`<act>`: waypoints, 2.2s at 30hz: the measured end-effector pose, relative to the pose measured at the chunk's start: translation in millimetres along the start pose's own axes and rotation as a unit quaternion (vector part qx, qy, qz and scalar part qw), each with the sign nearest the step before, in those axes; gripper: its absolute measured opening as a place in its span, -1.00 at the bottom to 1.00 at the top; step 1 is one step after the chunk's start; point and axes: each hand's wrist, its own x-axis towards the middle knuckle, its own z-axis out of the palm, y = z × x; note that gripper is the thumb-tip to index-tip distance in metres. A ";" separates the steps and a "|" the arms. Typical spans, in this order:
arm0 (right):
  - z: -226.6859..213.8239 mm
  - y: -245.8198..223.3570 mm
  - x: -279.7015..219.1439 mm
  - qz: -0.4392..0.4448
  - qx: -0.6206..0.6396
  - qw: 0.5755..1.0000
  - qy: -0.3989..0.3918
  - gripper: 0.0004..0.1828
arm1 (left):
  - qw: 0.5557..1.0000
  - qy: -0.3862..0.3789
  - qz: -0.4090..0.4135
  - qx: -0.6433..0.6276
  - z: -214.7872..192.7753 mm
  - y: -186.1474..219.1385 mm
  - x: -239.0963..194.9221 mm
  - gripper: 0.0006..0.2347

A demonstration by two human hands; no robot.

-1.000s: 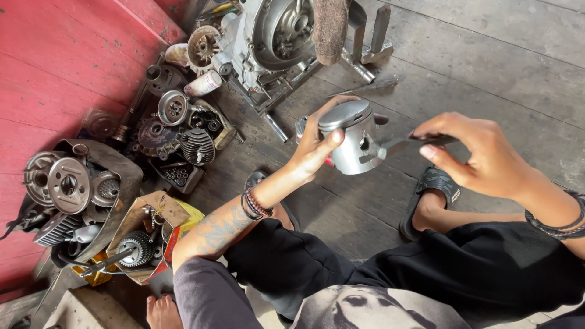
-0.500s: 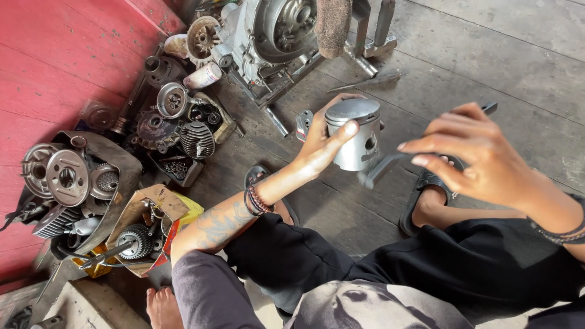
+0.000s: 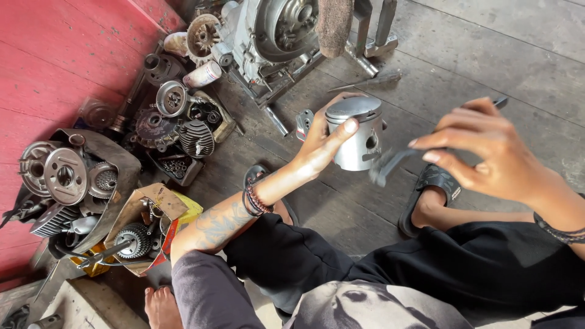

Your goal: Cleaning carbon buildup from a motorcycle piston using a wire brush

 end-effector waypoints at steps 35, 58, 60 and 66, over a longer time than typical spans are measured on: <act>-53.5 -28.9 -29.2 0.120 0.056 0.962 0.240 -0.62 | 0.820 -0.030 -0.029 -0.571 101.4 -29.6 49.1 -0.46; -6.9 -24.6 -30.9 -0.020 -0.005 0.999 -0.028 -0.57 | 0.820 0.254 -0.087 -0.506 87.7 -93.1 -67.1 -0.36; -9.5 -37.9 -22.3 -0.043 0.025 0.997 -0.053 -0.51 | 0.804 0.332 -0.137 -0.474 83.4 -100.9 -67.5 -0.38; -7.4 -22.8 -33.1 -0.019 0.009 1.000 -0.021 -0.54 | 0.817 0.236 -0.077 -0.521 82.9 -92.2 -65.9 -0.40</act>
